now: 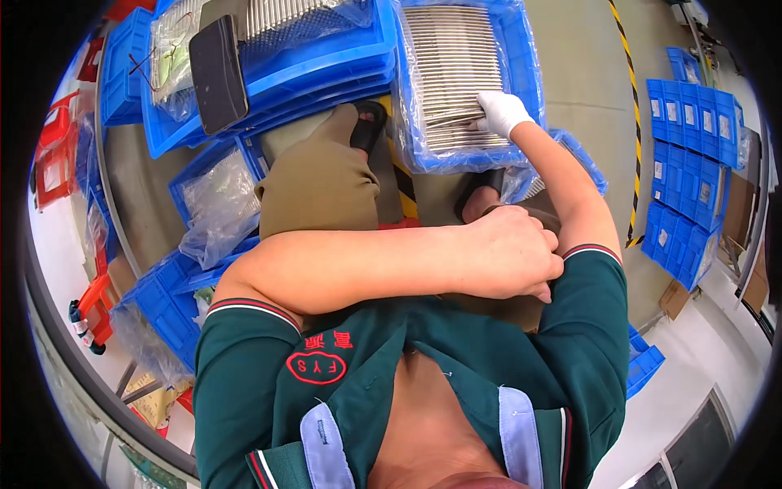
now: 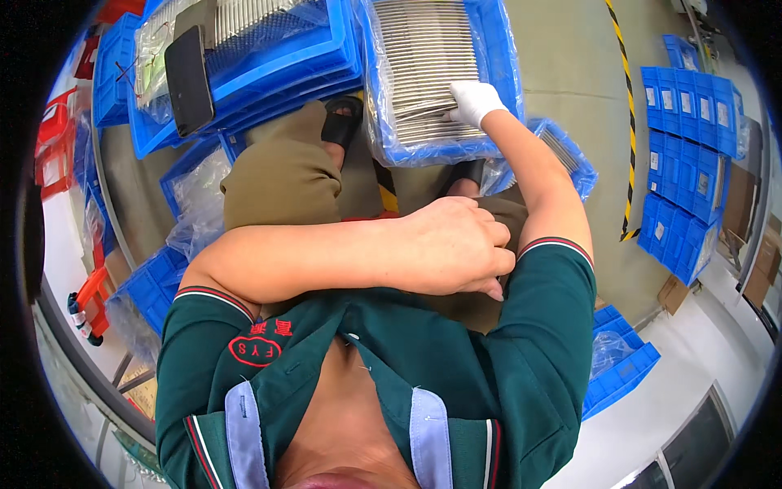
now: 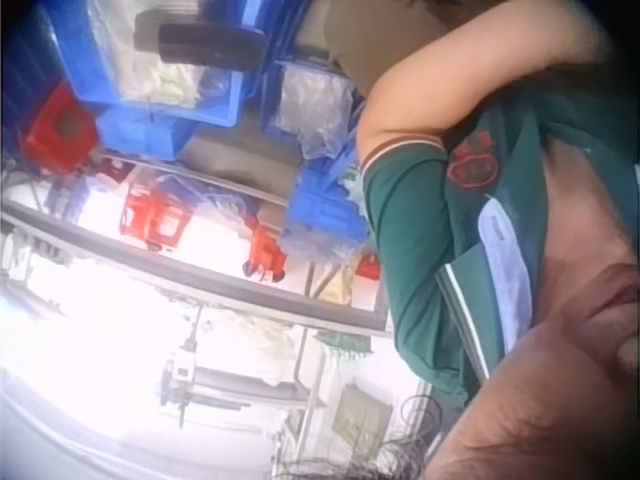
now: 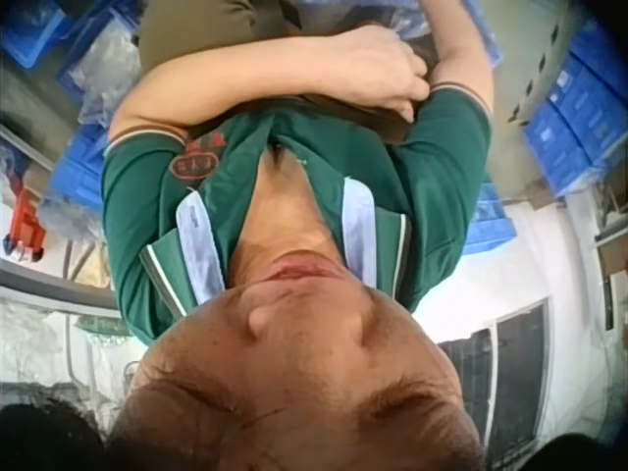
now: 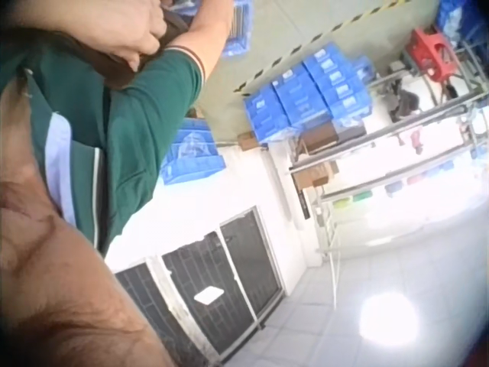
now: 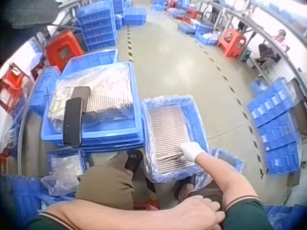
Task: The person sits on a low stool in a factory and sorts thin metal rods. They pick up bundles of rods from a blue crate, separate them into smaller groups, and place them back into the crate.
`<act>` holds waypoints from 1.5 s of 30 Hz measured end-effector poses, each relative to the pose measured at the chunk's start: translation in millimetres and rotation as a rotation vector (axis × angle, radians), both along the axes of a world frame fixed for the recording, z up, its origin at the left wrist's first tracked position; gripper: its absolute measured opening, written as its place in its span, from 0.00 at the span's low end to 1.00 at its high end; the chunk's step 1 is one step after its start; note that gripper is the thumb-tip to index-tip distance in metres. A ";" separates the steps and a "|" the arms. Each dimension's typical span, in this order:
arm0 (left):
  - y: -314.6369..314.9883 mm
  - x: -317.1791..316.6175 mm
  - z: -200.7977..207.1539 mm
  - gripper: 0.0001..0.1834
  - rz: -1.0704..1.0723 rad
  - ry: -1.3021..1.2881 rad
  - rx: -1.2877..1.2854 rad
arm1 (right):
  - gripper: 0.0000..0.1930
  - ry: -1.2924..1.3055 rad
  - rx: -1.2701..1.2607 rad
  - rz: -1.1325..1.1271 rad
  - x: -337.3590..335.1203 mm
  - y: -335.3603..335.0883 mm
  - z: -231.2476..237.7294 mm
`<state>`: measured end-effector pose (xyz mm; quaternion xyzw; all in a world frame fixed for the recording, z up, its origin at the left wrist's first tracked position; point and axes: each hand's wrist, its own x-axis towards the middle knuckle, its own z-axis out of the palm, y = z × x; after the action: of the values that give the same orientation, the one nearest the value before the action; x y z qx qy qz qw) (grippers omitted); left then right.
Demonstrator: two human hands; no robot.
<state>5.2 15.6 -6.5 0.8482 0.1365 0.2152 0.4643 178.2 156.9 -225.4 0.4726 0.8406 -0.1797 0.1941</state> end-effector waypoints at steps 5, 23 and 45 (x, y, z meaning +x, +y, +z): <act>2.8 -1.6 -1.4 0.15 0.024 0.013 0.011 | 0.26 0.089 0.131 0.123 -4.6 -9.7 -1.7; 9.7 -5.8 4.2 0.17 -0.028 0.105 -0.030 | 0.06 0.083 0.160 0.085 -12.9 10.0 -22.6; 10.8 -7.9 3.1 0.15 0.044 0.055 -0.023 | 0.34 0.662 -0.615 -1.389 45.4 18.8 -86.2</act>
<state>-2.7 26.5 -3.3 0.8453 0.1702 0.2001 0.4652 223.6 175.7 -311.6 0.7328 0.2843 -0.6104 -0.0980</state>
